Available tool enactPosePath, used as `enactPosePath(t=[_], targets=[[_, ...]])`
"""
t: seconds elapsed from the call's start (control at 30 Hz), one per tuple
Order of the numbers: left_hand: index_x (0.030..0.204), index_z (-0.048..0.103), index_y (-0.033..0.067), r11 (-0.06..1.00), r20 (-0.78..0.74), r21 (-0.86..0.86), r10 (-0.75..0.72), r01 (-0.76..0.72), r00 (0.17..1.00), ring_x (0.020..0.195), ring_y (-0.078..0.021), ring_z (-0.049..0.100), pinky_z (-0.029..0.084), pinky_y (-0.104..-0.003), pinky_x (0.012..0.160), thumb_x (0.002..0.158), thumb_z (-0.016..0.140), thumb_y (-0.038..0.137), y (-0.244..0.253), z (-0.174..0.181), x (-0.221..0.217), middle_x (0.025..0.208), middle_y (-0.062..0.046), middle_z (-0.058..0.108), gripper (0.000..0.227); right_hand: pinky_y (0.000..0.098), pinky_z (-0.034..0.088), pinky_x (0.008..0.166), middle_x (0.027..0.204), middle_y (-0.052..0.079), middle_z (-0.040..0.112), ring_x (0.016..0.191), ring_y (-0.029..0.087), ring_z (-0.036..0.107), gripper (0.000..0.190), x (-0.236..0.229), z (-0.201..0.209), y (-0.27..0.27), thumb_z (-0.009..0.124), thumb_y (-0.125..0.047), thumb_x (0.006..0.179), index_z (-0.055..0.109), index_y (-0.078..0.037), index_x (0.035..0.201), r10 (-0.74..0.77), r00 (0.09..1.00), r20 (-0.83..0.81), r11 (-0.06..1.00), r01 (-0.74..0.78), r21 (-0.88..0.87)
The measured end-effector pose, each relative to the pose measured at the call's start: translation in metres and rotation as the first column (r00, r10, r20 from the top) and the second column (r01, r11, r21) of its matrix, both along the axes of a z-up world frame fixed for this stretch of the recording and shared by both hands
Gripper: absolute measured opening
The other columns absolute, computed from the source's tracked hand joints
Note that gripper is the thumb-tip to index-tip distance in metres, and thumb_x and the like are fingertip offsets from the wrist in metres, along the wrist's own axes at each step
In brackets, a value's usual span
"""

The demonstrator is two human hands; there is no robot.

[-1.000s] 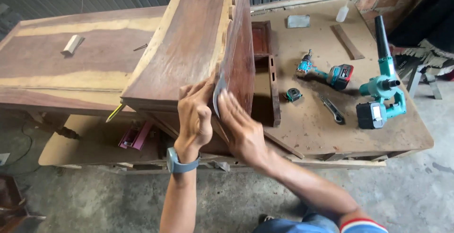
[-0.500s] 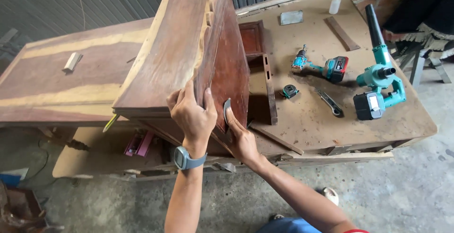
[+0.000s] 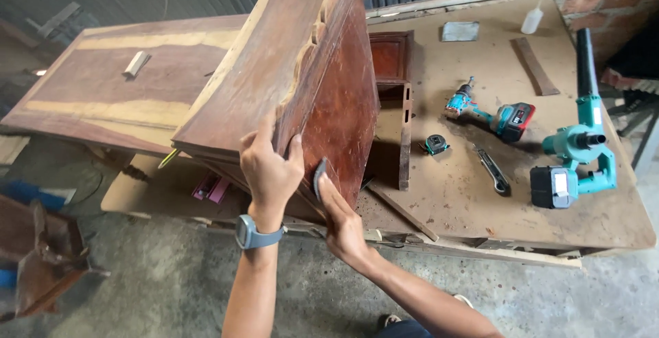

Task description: The person uses a utility knife to scrape the edges of a wooden furniture piece, then uses a sanding block to smooth the surface and edges. The person handles the furniture piece to reposition it on the workbench during the process.

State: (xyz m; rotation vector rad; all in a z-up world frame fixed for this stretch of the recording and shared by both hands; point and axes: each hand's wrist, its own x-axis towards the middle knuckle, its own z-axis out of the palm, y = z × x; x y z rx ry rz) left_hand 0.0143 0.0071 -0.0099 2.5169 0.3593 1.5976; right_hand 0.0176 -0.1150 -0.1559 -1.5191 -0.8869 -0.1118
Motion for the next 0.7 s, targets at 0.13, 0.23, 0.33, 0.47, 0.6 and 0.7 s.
enactPosePath(t=[0.13, 0.23, 0.33, 0.47, 0.6, 0.7], targets=[[0.128, 0.068, 0.0109, 0.985, -0.205, -0.107, 0.111, -0.135, 0.972, 0.090, -0.0429, 0.070, 0.054, -0.049, 0.083, 0.072, 0.082, 0.012, -0.010, 0.015, 0.002, 0.093, -0.019, 0.075, 0.057, 0.0576, 0.043, 0.110, 0.159, 0.023, 0.043, 0.141, 0.049, 0.041, 0.068, 0.008, 0.020, 0.011, 0.050, 0.016, 0.089, 0.045, -0.004, 0.154, 0.019, 0.985, 0.172, 0.992, -0.040, 0.119], [0.126, 0.068, 0.0093, 0.987, -0.167, -0.091, 0.117, -0.134, 0.979, 0.086, -0.0437, 0.071, 0.055, -0.050, 0.078, 0.077, 0.079, 0.009, -0.010, 0.004, 0.003, 0.089, -0.020, 0.073, 0.051, 0.0547, 0.039, 0.114, 0.160, 0.023, 0.042, 0.145, 0.049, 0.036, 0.069, 0.017, 0.021, 0.018, 0.049, 0.018, 0.087, 0.047, -0.002, 0.153, 0.054, 0.978, 0.203, 0.983, -0.088, 0.164], [0.126, 0.069, 0.0100, 0.992, -0.099, -0.044, 0.116, -0.121, 0.988, 0.083, -0.0397, 0.072, 0.056, -0.045, 0.074, 0.081, 0.077, 0.009, -0.013, 0.006, 0.003, 0.087, -0.017, 0.072, 0.046, 0.0547, 0.038, 0.116, 0.161, 0.024, 0.040, 0.147, 0.050, 0.033, 0.070, 0.041, 0.036, 0.027, 0.050, 0.017, 0.086, 0.046, -0.003, 0.153, 0.082, 0.975, 0.205, 0.970, -0.126, 0.210], [0.121, 0.072, 0.0062, 0.997, -0.036, 0.006, 0.074, -0.074, 0.997, 0.087, -0.0368, 0.073, 0.056, -0.040, 0.078, 0.079, 0.078, 0.005, -0.021, 0.018, 0.003, 0.095, -0.014, 0.075, 0.042, 0.0581, 0.001, 0.126, 0.172, 0.010, 0.003, 0.153, 0.044, -0.005, 0.067, 0.140, 0.090, 0.078, 0.050, -0.036, 0.110, 0.022, -0.008, 0.163, 0.652, 0.676, -0.343, 0.585, -0.160, 0.795], [0.116, 0.074, 0.0035, 0.999, 0.033, -0.018, 0.052, -0.051, 0.998, 0.089, -0.0369, 0.074, 0.056, -0.038, 0.080, 0.076, 0.079, 0.001, -0.021, 0.015, 0.006, 0.097, -0.016, 0.076, 0.041, 0.0544, 0.029, 0.124, 0.164, 0.017, 0.036, 0.148, 0.043, 0.027, 0.071, 0.234, 0.077, 0.092, 0.049, 0.013, 0.097, 0.040, -0.016, 0.160, 0.102, 0.993, 0.066, 0.929, -0.119, 0.351], [0.116, 0.074, 0.0032, 0.994, 0.038, -0.025, 0.103, -0.102, 0.994, 0.093, -0.0328, 0.074, 0.056, -0.037, 0.083, 0.077, 0.081, 0.008, -0.023, 0.008, 0.004, 0.100, -0.012, 0.076, 0.040, 0.0605, 0.019, 0.127, 0.165, 0.014, 0.030, 0.152, 0.039, 0.017, 0.049, 0.167, 0.087, 0.056, 0.042, -0.005, 0.111, 0.035, -0.006, 0.160, 0.516, 0.852, -0.083, 0.663, -0.336, 0.669]])
